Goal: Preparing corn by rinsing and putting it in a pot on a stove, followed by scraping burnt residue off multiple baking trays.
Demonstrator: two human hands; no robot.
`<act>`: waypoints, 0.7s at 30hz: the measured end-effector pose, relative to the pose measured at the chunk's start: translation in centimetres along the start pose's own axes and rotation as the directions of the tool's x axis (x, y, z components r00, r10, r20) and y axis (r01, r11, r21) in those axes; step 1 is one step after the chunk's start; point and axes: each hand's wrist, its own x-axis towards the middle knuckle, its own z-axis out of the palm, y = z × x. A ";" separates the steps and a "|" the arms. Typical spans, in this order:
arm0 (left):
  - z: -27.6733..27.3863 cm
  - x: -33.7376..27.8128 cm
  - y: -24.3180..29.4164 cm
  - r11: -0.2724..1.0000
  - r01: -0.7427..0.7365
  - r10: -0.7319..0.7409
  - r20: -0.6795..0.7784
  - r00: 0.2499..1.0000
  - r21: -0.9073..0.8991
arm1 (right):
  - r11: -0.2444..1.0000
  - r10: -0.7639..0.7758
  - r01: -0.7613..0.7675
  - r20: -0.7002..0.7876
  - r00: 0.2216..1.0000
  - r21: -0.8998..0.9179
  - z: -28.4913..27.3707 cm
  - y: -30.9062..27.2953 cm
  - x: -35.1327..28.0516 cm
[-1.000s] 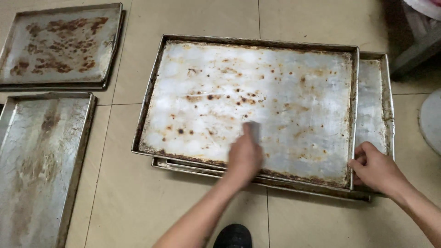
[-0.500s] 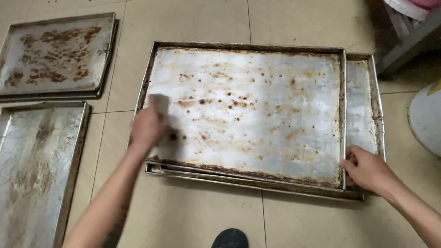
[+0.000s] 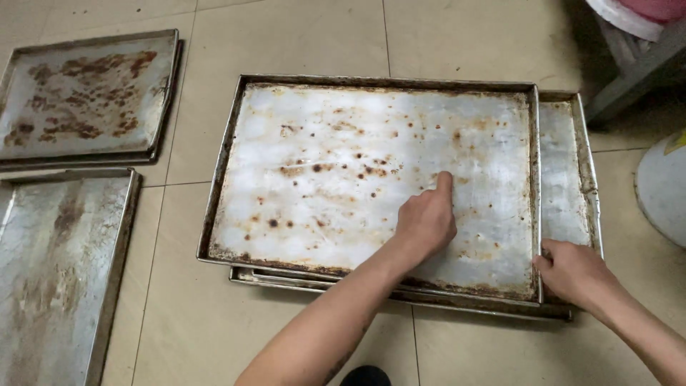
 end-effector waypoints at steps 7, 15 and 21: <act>-15.4 -0.4 -21.2 0.944 0.204 -0.172 -0.142 0.975 0.258 | 0.999 0.034 -0.034 0.081 0.996 0.008 -2.1 -2.0 -1.9; -13.5 1.8 -23.2 0.816 0.574 -0.557 -0.348 0.754 -0.064 | 0.998 0.031 -0.033 0.053 0.998 0.044 -2.3 -2.5 -2.3; 0.4 3.2 3.5 0.989 0.024 -0.023 0.009 1.000 -0.143 | 0.999 -0.021 0.022 -0.024 0.999 0.041 0.6 -0.3 -0.5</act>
